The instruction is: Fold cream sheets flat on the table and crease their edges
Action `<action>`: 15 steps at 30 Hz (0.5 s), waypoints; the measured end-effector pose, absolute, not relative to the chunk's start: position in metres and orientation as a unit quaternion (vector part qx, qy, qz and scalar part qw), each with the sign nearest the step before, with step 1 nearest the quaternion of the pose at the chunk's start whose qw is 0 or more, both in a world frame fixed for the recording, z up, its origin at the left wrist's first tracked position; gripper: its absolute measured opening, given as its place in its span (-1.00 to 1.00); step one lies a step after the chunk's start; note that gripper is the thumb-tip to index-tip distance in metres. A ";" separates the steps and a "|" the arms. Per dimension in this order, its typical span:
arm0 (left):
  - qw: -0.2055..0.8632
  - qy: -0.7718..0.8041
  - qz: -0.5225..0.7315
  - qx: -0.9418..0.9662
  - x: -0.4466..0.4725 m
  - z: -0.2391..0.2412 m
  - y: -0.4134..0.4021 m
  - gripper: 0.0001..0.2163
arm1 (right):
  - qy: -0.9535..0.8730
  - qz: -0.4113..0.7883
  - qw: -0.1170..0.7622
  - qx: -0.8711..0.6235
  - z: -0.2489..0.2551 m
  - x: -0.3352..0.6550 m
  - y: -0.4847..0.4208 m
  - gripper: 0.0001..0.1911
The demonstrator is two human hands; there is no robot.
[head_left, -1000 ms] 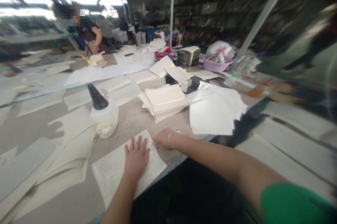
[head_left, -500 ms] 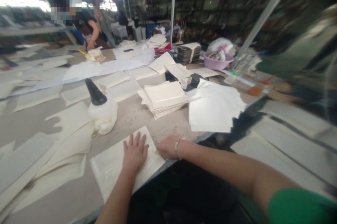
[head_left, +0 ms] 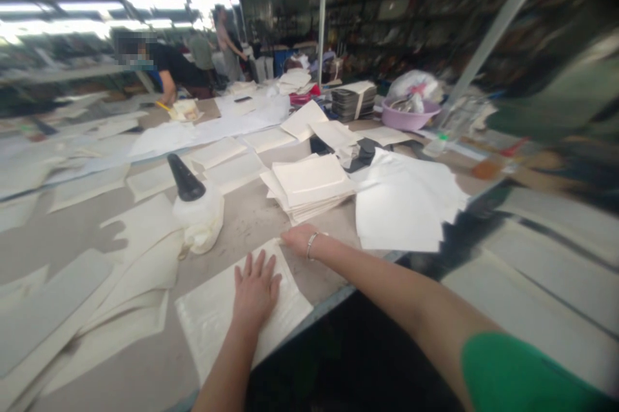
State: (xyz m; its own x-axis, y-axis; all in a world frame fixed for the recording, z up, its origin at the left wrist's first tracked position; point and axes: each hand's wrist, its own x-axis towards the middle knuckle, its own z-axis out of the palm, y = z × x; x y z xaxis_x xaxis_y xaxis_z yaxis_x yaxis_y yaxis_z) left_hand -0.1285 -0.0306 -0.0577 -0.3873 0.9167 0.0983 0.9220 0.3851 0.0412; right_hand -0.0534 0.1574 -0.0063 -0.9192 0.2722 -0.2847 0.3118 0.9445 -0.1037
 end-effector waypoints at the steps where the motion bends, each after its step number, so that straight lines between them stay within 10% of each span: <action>1: 0.030 -0.831 -0.043 -0.554 -0.128 -0.058 -0.030 -0.59 | 0.977 -0.074 0.133 0.151 -0.009 -0.059 0.158 -0.75; 15: 0.030 -0.830 -0.041 -0.555 -0.127 -0.057 -0.030 -0.59 | 0.980 -0.077 0.155 0.095 -0.001 -0.050 0.149 -0.75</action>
State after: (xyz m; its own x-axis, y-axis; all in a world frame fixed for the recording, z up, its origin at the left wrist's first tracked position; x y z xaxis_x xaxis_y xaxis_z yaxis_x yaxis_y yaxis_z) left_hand -0.1268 -0.0300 -0.0571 -0.3822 0.9192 0.0943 0.9241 0.3807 0.0346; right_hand -0.0495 0.1493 -0.0012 -0.9342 0.1622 -0.3179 0.2096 0.9703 -0.1207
